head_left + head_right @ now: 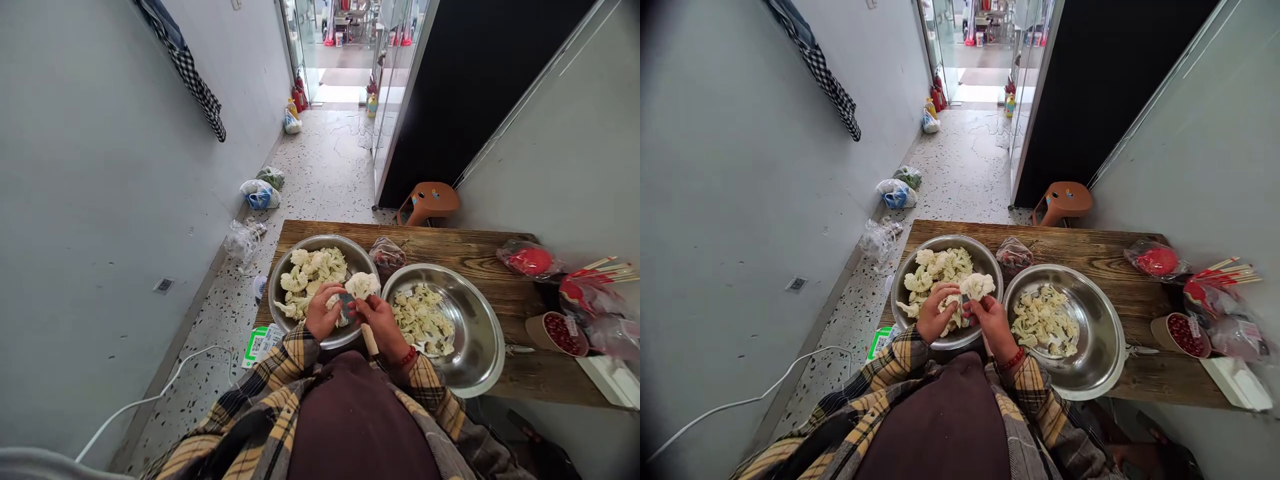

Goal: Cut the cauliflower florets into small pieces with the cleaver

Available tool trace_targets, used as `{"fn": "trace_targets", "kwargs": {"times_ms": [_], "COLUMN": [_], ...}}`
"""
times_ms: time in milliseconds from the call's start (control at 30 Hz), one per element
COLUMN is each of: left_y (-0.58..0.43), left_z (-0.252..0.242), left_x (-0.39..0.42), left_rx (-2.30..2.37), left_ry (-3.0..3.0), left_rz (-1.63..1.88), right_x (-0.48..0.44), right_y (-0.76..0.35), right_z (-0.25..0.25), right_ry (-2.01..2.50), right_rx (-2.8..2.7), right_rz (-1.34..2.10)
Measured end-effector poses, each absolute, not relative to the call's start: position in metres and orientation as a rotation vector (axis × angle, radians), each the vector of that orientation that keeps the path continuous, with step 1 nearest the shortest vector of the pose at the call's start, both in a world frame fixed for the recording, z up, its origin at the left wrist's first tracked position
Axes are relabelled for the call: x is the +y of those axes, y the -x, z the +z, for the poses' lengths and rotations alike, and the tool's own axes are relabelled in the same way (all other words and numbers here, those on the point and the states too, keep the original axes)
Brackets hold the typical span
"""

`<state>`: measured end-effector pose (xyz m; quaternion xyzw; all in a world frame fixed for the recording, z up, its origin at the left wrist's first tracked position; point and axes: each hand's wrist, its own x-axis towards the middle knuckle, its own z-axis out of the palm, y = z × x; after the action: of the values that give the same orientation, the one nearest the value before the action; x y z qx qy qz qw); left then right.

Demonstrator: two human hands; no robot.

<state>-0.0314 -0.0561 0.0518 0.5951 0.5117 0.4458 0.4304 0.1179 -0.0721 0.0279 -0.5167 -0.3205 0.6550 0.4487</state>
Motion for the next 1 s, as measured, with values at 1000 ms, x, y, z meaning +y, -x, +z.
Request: {"fn": "trace_targets", "kwargs": {"times_ms": [1000], "left_y": [0.000], "left_z": [0.044], "left_x": [-0.052], "left_rx": [1.170], "left_ry": [-0.683], "left_rz": [1.073], "right_x": [-0.079], "right_y": [-0.112], "right_z": [0.021], "right_ry": [1.511], "right_rx": [-1.507], "right_rz": [1.019]}}
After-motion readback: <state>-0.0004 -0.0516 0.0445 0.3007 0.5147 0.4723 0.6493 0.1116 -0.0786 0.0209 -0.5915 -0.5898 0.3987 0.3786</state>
